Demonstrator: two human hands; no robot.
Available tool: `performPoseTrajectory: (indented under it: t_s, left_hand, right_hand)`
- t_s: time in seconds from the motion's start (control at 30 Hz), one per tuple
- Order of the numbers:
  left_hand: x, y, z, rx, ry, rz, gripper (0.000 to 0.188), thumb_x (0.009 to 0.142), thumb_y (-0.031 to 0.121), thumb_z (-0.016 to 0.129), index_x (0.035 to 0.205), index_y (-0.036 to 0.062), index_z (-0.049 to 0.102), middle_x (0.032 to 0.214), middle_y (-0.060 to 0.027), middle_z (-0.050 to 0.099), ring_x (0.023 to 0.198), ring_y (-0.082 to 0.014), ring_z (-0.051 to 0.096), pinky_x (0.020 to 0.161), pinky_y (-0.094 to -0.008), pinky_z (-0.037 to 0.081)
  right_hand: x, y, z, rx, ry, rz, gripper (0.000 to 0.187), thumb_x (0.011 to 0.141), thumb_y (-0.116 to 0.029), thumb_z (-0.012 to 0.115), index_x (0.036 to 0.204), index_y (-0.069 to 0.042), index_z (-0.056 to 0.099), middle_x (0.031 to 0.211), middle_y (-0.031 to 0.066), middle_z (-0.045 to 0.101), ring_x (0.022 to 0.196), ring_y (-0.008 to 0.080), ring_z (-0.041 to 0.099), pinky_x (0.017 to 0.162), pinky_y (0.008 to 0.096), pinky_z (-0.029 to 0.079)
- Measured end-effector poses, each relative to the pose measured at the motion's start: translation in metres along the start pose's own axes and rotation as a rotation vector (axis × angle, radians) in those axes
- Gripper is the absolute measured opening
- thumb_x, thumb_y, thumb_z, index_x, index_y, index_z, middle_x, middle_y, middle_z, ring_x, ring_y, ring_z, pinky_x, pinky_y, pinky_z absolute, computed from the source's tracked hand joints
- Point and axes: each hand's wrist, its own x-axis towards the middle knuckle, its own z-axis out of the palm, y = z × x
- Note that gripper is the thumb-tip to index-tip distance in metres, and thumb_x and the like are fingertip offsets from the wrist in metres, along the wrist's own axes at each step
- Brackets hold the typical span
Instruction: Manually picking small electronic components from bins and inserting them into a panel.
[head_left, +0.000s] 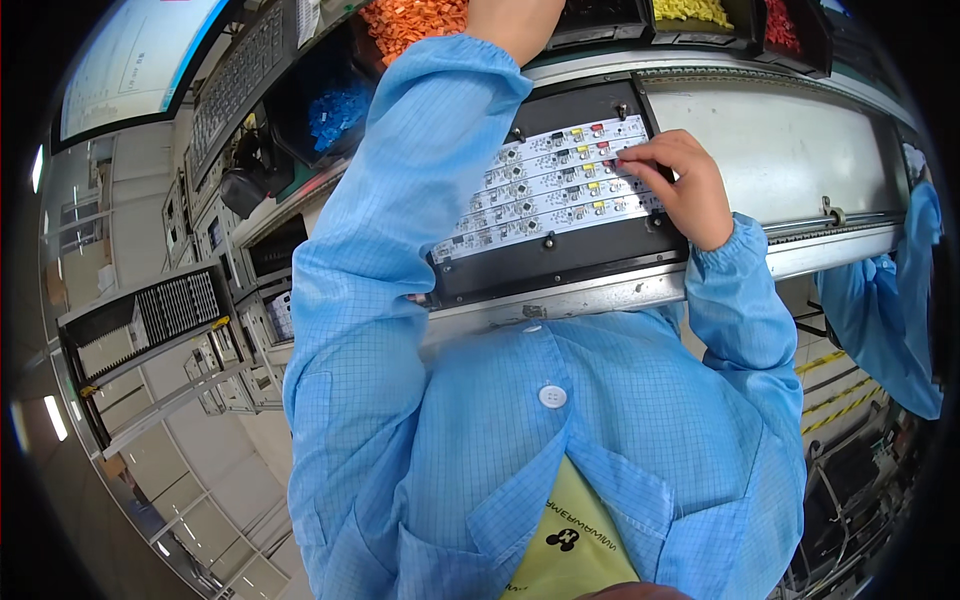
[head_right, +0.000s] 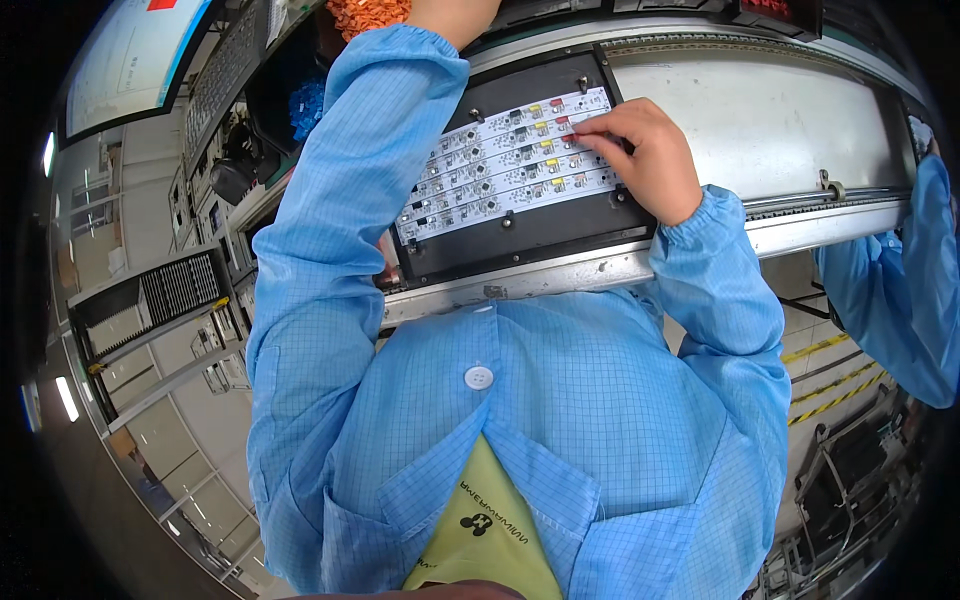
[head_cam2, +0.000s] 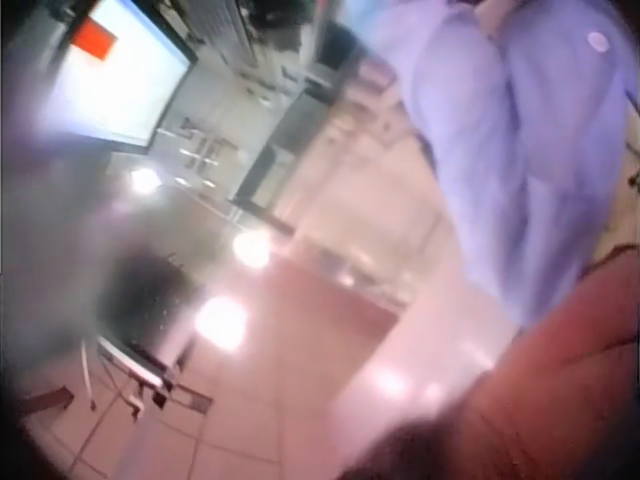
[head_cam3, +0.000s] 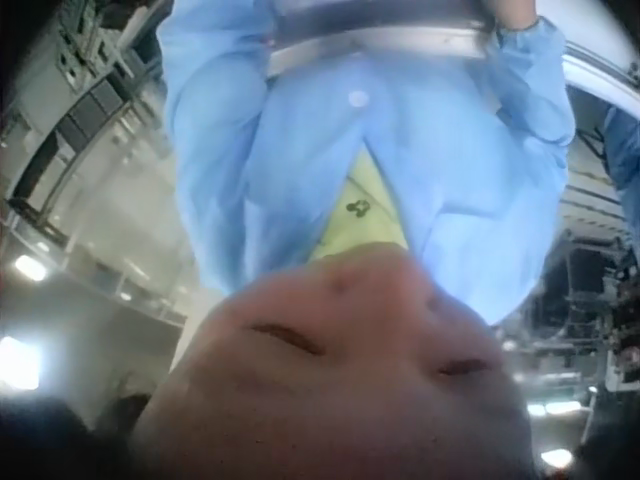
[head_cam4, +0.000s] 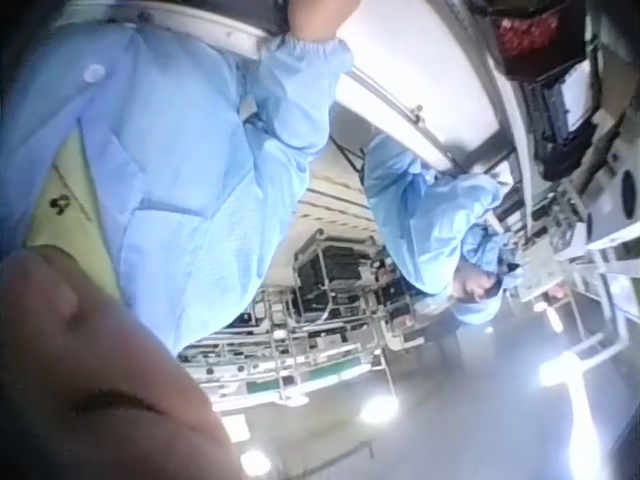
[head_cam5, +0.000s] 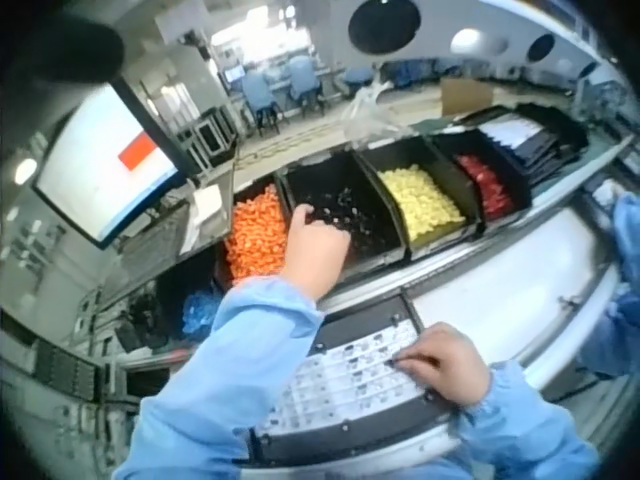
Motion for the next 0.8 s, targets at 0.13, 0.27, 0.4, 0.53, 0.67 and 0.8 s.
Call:
performPoseTrajectory:
  t_s: [0.13, 0.27, 0.4, 0.53, 0.67, 0.8]
  left_hand:
    - [-0.014, -0.003, 0.001, -0.186, 0.291, -0.002, 0.008, 0.09, 0.016, 0.067, 0.085, 0.0135, 0.072, 0.086, -0.0065, 0.074, 0.087, -0.0263, 0.07, 0.109, -0.0526, 0.038]
    - [-0.019, 0.008, -0.024, -0.431, 0.2, -0.169, 0.005, 0.093, 0.017, 0.069, 0.097, 0.0148, 0.07, 0.097, -0.0047, 0.073, 0.094, -0.0261, 0.069, 0.113, -0.052, 0.034]
    - [-0.043, 0.024, -0.071, -0.646, 0.062, -0.26, 0.013, 0.096, 0.013, 0.066, 0.108, 0.0113, 0.07, 0.099, -0.0099, 0.074, 0.098, -0.0304, 0.068, 0.106, -0.0535, 0.043]
    - [-0.084, 0.041, -0.037, -0.826, 0.276, -0.19, 0.012, 0.099, 0.025, 0.067, 0.104, 0.0221, 0.078, 0.092, 0.0036, 0.077, 0.09, -0.0178, 0.067, 0.094, -0.0407, 0.035]
    - [-0.112, 0.055, -0.045, -1.049, 0.102, -0.231, 0.016, 0.1, 0.027, 0.066, 0.108, 0.0214, 0.08, 0.097, 0.0038, 0.079, 0.093, -0.0155, 0.066, 0.097, -0.0393, 0.032]
    - [-0.137, 0.064, -0.051, -1.185, -0.025, -0.316, 0.018, 0.1, 0.027, 0.066, 0.11, 0.0199, 0.081, 0.098, 0.0007, 0.077, 0.099, -0.0183, 0.067, 0.102, -0.0396, 0.033]
  right_hand:
    - [-0.005, 0.0, 0.004, -0.025, -0.021, -0.047, 0.016, 0.085, -0.006, 0.082, 0.101, -0.006, 0.081, 0.096, 0.0102, 0.075, 0.098, 0.0258, 0.068, 0.083, 0.037, 0.053]
    - [-0.004, 0.003, 0.005, -0.248, -0.009, -0.233, 0.016, 0.08, -0.01, 0.084, 0.095, -0.009, 0.081, 0.093, 0.006, 0.074, 0.1, 0.0242, 0.067, 0.086, 0.0379, 0.052]
    - [-0.004, -0.001, 0.006, -0.348, 0.012, -0.307, 0.013, 0.078, -0.011, 0.083, 0.09, -0.012, 0.079, 0.093, 0.0021, 0.074, 0.101, 0.0231, 0.068, 0.087, 0.0367, 0.05]
    - [-0.004, -0.003, 0.006, -0.386, 0.021, -0.331, 0.016, 0.076, -0.01, 0.083, 0.091, -0.012, 0.079, 0.094, 0.002, 0.074, 0.101, 0.0231, 0.068, 0.087, 0.037, 0.05]
    - [-0.006, -0.007, 0.002, -0.442, -0.028, -0.367, 0.019, 0.077, -0.01, 0.079, 0.097, -0.011, 0.079, 0.097, 0.0026, 0.074, 0.103, 0.0231, 0.068, 0.088, 0.0374, 0.051]
    - [-0.013, -0.018, -0.003, -0.631, -0.133, -0.437, 0.029, 0.079, -0.01, 0.076, 0.108, -0.01, 0.078, 0.099, 0.0026, 0.074, 0.102, 0.0221, 0.069, 0.091, 0.0368, 0.052]
